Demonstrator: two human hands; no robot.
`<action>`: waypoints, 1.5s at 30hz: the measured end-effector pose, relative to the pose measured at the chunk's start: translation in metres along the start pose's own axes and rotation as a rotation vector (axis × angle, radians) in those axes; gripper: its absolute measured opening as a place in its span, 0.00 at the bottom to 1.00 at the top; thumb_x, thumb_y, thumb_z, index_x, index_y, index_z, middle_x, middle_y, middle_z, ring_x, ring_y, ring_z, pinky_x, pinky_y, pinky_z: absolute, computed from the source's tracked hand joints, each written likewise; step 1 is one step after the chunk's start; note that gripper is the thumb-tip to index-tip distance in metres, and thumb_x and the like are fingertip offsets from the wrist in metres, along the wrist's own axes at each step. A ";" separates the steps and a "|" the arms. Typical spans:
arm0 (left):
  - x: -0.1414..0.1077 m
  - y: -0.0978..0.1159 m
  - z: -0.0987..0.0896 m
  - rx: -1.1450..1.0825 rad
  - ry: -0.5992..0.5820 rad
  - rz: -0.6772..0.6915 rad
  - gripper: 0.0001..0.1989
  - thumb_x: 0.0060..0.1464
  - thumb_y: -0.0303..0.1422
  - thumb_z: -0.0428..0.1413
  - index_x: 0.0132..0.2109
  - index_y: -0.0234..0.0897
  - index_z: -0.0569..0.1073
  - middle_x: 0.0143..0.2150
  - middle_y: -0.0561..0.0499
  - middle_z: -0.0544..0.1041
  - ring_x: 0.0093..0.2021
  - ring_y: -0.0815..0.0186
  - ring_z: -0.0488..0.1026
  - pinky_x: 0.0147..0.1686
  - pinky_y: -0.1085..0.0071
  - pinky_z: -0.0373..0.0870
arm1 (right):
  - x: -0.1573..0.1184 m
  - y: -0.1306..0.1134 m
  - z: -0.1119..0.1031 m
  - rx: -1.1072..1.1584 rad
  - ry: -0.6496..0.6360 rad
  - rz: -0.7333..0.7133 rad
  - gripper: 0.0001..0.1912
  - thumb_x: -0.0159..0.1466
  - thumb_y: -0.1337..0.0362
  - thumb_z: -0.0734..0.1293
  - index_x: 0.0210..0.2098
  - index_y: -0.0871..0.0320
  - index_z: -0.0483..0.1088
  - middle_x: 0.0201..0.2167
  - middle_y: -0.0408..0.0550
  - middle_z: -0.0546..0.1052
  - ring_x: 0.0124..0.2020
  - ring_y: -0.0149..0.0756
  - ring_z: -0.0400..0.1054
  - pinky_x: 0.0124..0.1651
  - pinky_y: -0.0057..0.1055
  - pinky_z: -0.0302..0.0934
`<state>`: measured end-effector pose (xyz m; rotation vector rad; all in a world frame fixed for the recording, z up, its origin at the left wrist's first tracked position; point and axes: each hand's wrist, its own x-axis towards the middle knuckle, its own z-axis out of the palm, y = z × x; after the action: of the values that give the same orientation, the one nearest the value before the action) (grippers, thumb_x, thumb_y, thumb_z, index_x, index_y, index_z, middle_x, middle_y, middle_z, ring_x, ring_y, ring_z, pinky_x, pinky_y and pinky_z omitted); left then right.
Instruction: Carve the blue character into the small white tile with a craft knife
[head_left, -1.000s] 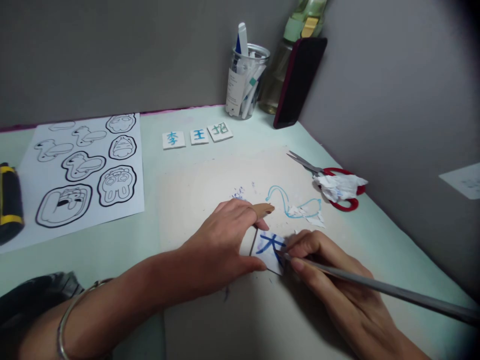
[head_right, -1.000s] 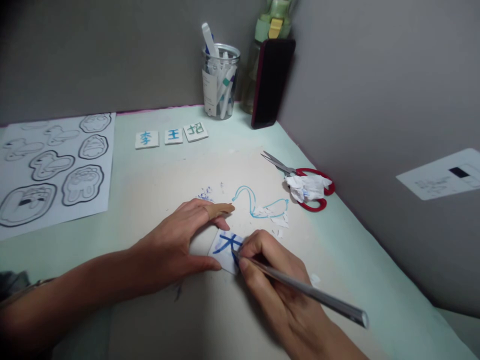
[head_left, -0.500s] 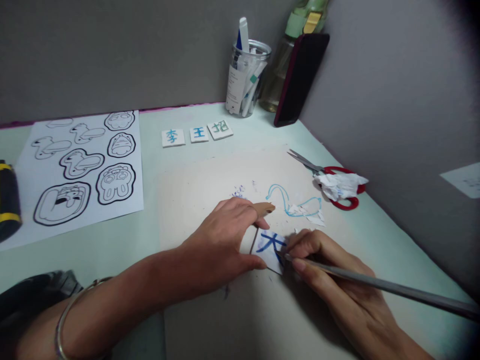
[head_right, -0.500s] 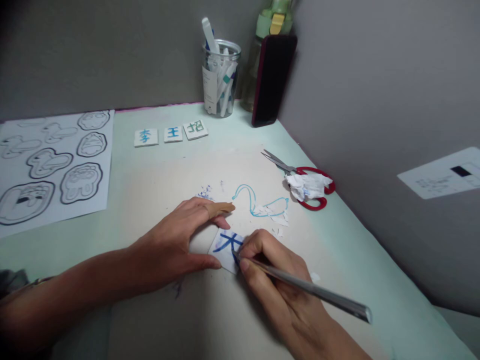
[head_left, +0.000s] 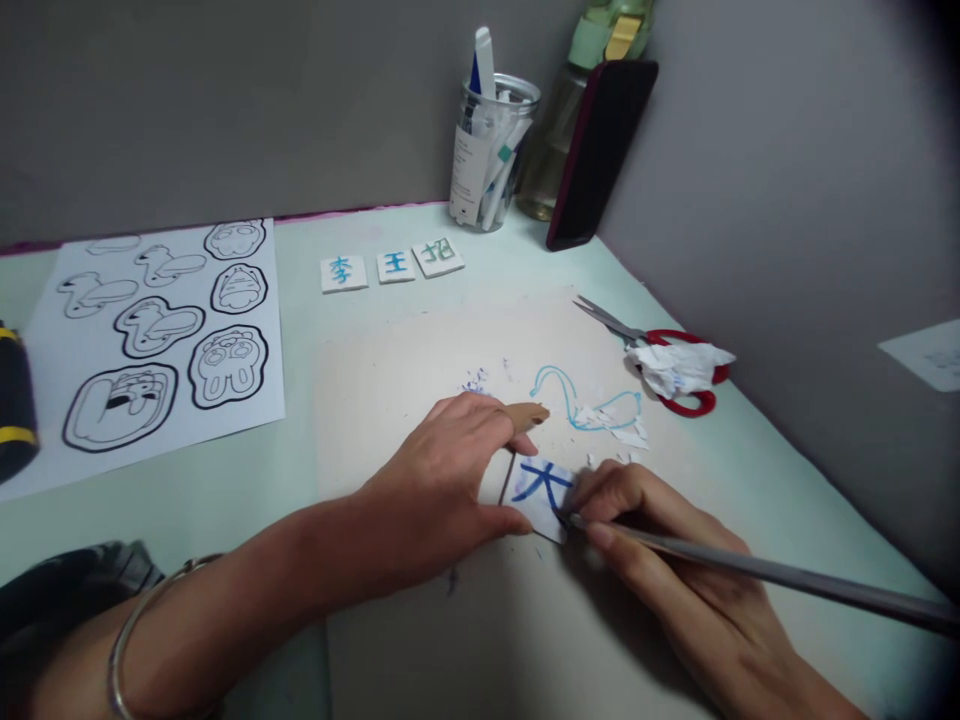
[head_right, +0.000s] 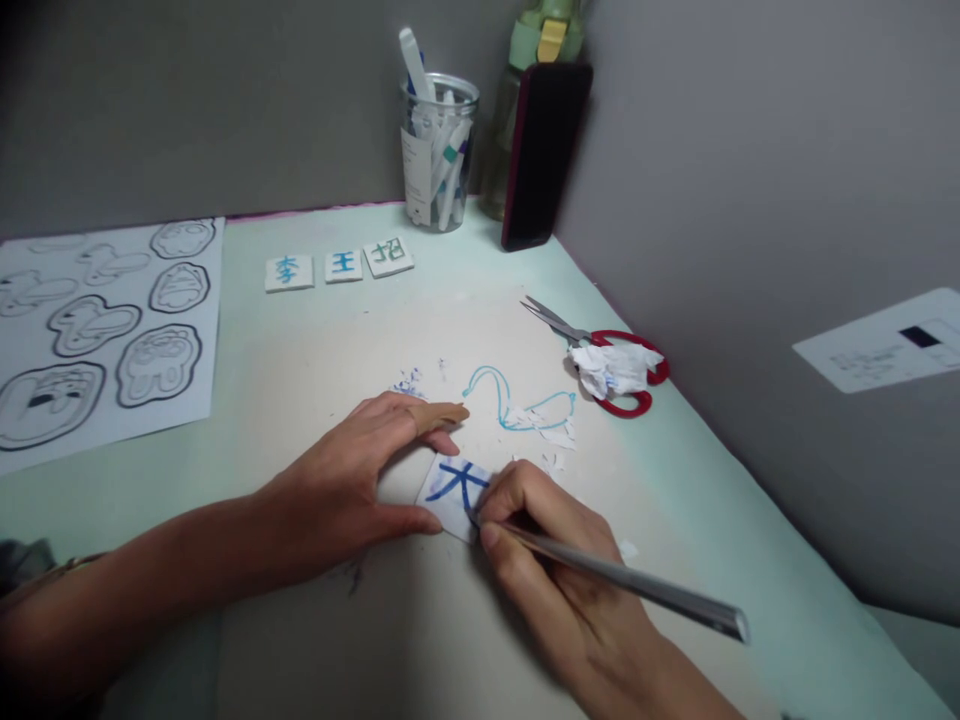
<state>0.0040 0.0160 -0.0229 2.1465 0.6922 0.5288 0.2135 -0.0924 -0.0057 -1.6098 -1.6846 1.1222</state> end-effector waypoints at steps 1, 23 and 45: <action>0.000 0.000 0.000 0.002 0.001 0.002 0.39 0.47 0.33 0.72 0.62 0.32 0.64 0.51 0.49 0.77 0.57 0.56 0.67 0.59 0.59 0.59 | 0.000 0.000 0.000 0.003 0.006 -0.008 0.12 0.74 0.58 0.57 0.34 0.52 0.62 0.34 0.43 0.71 0.35 0.37 0.65 0.36 0.34 0.59; 0.001 0.002 -0.002 0.025 -0.043 -0.028 0.37 0.49 0.32 0.70 0.62 0.40 0.63 0.51 0.50 0.78 0.58 0.55 0.67 0.58 0.57 0.60 | 0.003 -0.001 -0.008 0.055 -0.079 -0.022 0.11 0.74 0.61 0.56 0.33 0.52 0.60 0.32 0.43 0.69 0.34 0.37 0.63 0.35 0.35 0.56; 0.001 -0.001 -0.007 -0.052 -0.094 -0.033 0.32 0.56 0.34 0.66 0.65 0.43 0.64 0.56 0.51 0.77 0.61 0.56 0.63 0.61 0.59 0.58 | 0.001 -0.004 -0.012 0.034 -0.167 -0.048 0.12 0.73 0.63 0.55 0.32 0.53 0.58 0.32 0.44 0.68 0.33 0.36 0.60 0.34 0.34 0.56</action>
<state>0.0003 0.0210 -0.0193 2.0935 0.6536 0.4206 0.2215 -0.0886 0.0032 -1.4821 -1.7895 1.2841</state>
